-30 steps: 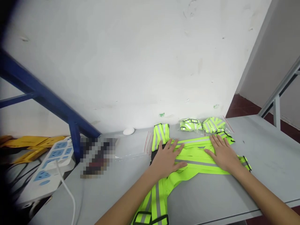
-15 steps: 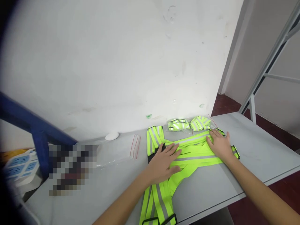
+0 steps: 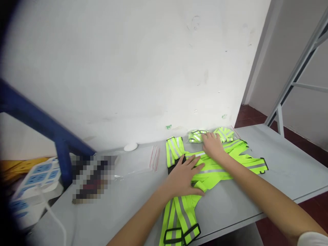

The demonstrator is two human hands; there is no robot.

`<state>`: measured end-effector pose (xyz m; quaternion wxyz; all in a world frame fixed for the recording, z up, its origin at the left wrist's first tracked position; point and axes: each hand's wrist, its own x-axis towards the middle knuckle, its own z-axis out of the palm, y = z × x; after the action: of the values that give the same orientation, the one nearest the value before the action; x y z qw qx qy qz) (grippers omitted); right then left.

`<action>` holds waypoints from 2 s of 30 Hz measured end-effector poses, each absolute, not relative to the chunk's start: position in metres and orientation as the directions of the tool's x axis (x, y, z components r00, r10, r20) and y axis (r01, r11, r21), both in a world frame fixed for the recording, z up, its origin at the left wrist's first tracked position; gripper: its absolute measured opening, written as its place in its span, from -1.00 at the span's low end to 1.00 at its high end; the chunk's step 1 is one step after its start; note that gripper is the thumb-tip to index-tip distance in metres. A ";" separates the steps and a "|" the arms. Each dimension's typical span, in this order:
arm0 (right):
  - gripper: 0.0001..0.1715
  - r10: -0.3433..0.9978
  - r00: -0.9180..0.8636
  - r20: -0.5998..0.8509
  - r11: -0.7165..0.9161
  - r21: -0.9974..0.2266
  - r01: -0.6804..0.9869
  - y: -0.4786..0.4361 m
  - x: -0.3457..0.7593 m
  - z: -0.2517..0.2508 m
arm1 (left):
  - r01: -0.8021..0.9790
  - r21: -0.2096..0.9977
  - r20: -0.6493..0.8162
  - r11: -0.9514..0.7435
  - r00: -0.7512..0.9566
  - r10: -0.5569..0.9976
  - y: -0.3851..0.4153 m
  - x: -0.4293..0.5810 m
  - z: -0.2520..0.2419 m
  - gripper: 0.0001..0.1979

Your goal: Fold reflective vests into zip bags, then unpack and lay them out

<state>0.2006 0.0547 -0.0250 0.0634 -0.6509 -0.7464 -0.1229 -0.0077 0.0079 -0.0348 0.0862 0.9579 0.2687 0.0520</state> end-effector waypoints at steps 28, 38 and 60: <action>-0.57 0.712 -0.440 0.547 0.559 -0.061 0.827 -0.006 0.187 -0.076 | -0.050 0.988 0.148 -0.143 0.524 0.839 -0.002 -0.026 -0.009 -0.36; -0.13 0.803 -0.247 0.542 0.547 -0.508 0.665 -0.001 0.192 -0.026 | -0.189 0.924 -0.166 0.333 0.585 0.794 0.026 -0.053 -0.008 -0.36; -0.56 0.934 -0.342 -0.101 -0.121 -0.992 -0.039 0.007 0.178 -0.051 | 0.551 0.708 0.509 -0.442 0.035 0.860 0.044 -0.064 -0.015 -0.63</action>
<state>0.1779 0.0074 -0.0511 0.3919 -0.4190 -0.5345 0.6206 -0.0639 0.0437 -0.0152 0.1611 0.7012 0.5032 0.4787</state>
